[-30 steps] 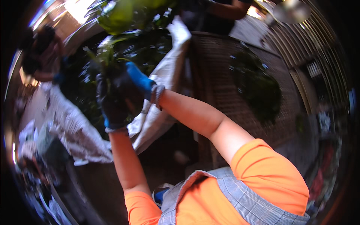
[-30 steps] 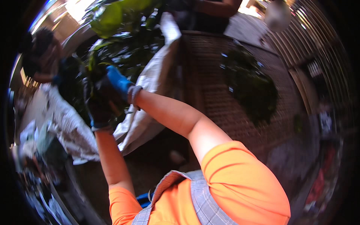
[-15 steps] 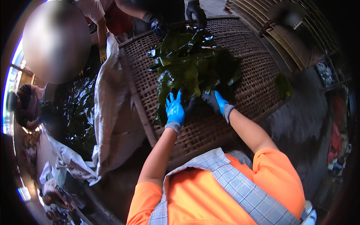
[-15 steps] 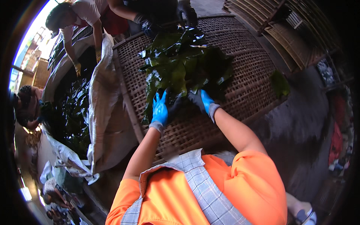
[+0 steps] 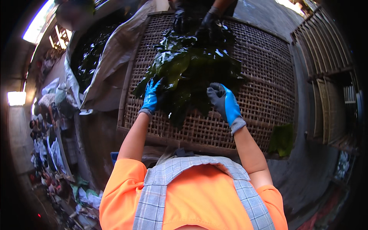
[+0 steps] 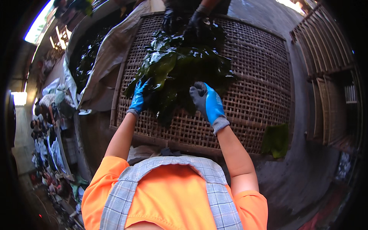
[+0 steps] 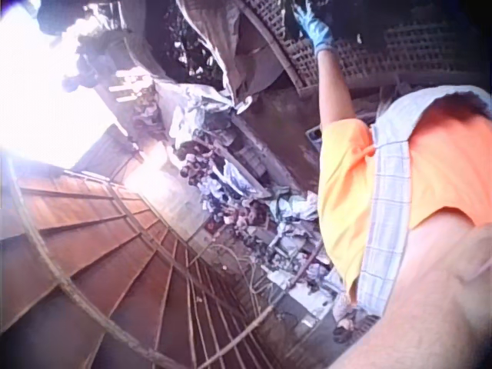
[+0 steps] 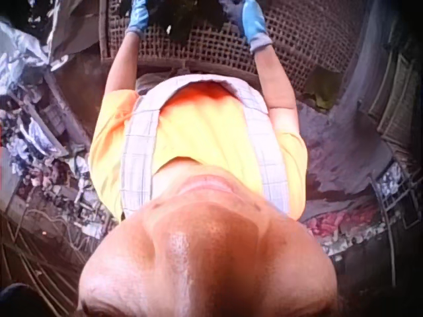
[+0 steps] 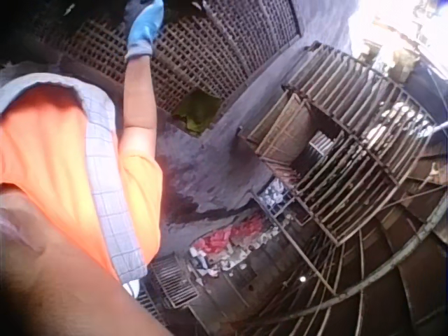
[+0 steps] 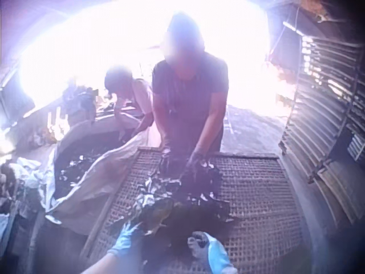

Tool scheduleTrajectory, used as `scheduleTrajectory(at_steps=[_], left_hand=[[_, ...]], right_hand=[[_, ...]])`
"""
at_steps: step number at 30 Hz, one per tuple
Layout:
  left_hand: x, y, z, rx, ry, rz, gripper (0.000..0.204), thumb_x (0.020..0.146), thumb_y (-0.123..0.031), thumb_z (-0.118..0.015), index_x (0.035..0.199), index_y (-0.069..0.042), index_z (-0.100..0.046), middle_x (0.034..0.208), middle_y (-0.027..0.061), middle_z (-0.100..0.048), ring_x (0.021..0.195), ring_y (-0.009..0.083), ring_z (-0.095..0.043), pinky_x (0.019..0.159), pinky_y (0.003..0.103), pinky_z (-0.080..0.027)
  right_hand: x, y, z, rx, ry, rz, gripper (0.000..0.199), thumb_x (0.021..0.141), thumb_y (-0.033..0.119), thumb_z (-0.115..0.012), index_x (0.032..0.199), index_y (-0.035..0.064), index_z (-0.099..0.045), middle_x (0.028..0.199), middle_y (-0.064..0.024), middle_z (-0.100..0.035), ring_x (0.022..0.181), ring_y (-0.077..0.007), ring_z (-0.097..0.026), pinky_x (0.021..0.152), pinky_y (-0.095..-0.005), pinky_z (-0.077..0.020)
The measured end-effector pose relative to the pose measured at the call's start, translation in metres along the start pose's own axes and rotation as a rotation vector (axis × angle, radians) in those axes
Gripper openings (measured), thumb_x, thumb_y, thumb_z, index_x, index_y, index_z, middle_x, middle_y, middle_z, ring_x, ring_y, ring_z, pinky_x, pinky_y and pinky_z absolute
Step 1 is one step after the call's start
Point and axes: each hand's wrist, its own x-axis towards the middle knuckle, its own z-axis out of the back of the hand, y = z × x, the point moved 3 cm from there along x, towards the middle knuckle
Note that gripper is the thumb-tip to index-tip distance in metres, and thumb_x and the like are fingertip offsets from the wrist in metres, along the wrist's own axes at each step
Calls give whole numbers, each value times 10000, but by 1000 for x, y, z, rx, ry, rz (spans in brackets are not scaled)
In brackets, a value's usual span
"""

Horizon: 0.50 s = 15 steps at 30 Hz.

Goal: The person takes large sheets of kelp from a water-filled container and spreads them out onto a rectangular mesh rack before placing the rack onto a storage shelf.

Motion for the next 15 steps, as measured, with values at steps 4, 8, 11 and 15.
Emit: scheduleTrajectory(at_steps=[4,8,11,15], left_hand=[[-14,-9,-3,434,14,-17,573,790,-206,-630,1339,-250,-474,1458,163,-301,1319,361,-300,1087,438,-249],[-9,-16,-3,355,9,17,560,807,-237,-632,1338,-311,-471,1487,135,-258,1342,350,-260,1098,447,-229],[-21,-41,21,110,-55,-113,453,770,-147,-689,1211,-167,-590,1367,154,-437,1271,362,-374,1037,431,-349],[-25,-45,37,-502,-73,-5,398,816,-138,-668,1190,-39,-573,1203,171,-550,1137,318,-517,953,376,-430]], right_hand=[[58,53,-49,-279,24,382,475,837,330,-653,1206,48,-557,1051,-172,-648,936,-282,-639,814,-366,-500],[141,90,-96,-921,-79,488,504,773,380,-698,1185,117,-578,1117,-165,-626,1000,-308,-615,878,-416,-472],[168,94,-121,-1320,64,233,394,729,329,-714,1070,142,-646,1096,-117,-648,1007,-290,-625,839,-446,-485],[170,101,-137,-1423,114,394,198,687,196,-675,882,177,-705,967,-69,-685,891,-300,-654,751,-431,-510]])
